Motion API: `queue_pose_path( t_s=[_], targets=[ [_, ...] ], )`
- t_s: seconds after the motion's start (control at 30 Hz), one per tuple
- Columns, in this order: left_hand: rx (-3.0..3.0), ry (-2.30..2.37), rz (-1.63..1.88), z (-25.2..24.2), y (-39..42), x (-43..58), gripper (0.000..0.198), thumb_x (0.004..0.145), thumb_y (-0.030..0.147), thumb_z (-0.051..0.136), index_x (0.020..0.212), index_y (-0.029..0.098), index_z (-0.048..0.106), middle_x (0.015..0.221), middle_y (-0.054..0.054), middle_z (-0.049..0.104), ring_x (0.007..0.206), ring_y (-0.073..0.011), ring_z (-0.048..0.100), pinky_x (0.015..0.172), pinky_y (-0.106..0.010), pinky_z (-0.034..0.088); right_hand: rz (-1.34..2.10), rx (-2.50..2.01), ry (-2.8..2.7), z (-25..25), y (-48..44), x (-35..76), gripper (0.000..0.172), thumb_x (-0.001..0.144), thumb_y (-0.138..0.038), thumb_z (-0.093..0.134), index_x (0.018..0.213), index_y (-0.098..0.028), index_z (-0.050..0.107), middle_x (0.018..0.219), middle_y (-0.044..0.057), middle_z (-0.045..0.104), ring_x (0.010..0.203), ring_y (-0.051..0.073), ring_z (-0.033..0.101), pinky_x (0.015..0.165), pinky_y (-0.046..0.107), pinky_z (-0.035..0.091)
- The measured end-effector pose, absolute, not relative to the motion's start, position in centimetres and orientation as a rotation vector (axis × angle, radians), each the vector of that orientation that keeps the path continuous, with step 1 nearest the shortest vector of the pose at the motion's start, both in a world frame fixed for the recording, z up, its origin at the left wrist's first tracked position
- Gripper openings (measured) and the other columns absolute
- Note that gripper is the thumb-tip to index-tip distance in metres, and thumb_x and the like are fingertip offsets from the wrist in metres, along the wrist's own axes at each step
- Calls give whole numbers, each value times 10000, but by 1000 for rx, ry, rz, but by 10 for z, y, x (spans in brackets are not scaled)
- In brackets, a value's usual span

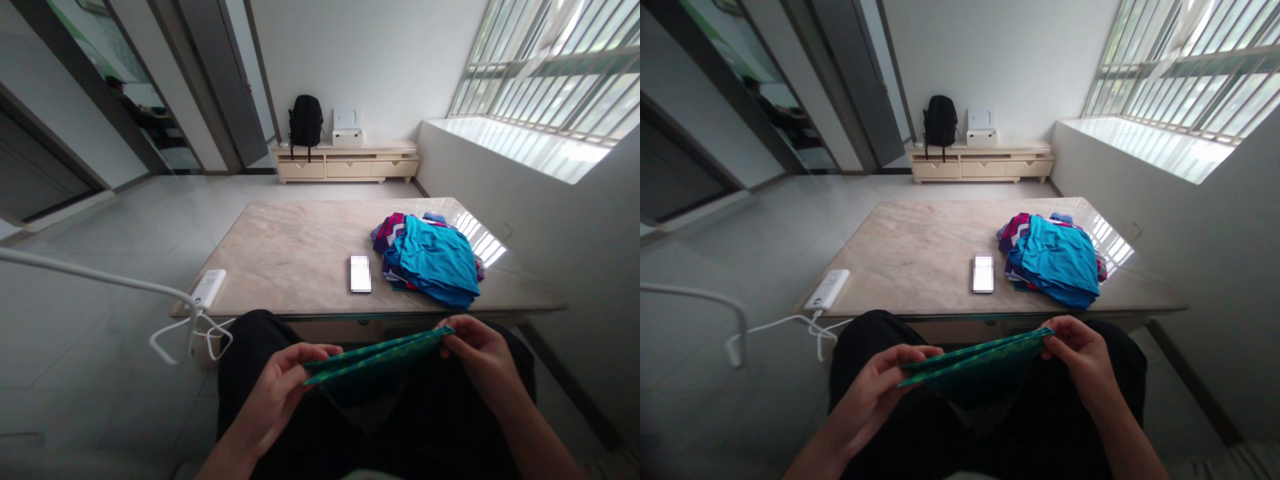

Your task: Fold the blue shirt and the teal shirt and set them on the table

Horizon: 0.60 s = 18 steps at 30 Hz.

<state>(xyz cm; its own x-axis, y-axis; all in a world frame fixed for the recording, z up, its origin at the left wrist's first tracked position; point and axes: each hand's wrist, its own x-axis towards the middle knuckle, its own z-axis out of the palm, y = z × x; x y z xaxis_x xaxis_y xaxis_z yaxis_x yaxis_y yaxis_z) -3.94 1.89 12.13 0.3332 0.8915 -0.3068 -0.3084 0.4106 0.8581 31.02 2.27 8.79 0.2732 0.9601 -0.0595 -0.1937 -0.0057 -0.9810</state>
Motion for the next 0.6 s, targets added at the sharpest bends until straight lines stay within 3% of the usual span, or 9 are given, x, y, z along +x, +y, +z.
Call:
queue_pose_path(
  t_s=[0.13, 0.23, 0.4, 0.6],
  targets=[
    [1022, 753, 900, 118, 12, -46, 314, 883, 280, 709, 1180, 190, 753, 1346, -138, 701, 1274, -310, 646, 1098, -408, 510, 1156, -1207, -868, 102, 16, 307, 291, 669, -337, 945, 814, -176, 750, 853, 70, 720, 694, 184, 684, 596, 262, 616],
    [1212, 833, 818, 114, 9, -46, 516, 822, 229, 806, 1323, 250, 686, 1418, -98, 663, 1321, -286, 618, 1123, -372, 501, 1146, -1216, -857, 109, 12, 304, 289, 682, -345, 939, 834, -190, 748, 884, 59, 713, 739, 181, 681, 625, 249, 617],
    [1531, 1120, 790, 109, 11, -42, 290, 954, 252, 647, 1220, 293, 756, 1236, -20, 770, 1157, -208, 725, 1010, -272, 576, 1189, -1187, -912, 115, 10, 302, 268, 701, -342, 928, 833, -193, 748, 882, 59, 706, 729, 176, 666, 637, 256, 610],
    [2018, 1175, 793, 111, 10, -54, 318, 1003, 200, 556, 1240, 328, 726, 1183, 40, 785, 1093, -136, 743, 1004, -187, 550, 1250, -1234, -959, 119, 4, 307, 262, 714, -351, 919, 851, -200, 754, 924, 56, 712, 771, 187, 679, 689, 271, 611]
  ],
)
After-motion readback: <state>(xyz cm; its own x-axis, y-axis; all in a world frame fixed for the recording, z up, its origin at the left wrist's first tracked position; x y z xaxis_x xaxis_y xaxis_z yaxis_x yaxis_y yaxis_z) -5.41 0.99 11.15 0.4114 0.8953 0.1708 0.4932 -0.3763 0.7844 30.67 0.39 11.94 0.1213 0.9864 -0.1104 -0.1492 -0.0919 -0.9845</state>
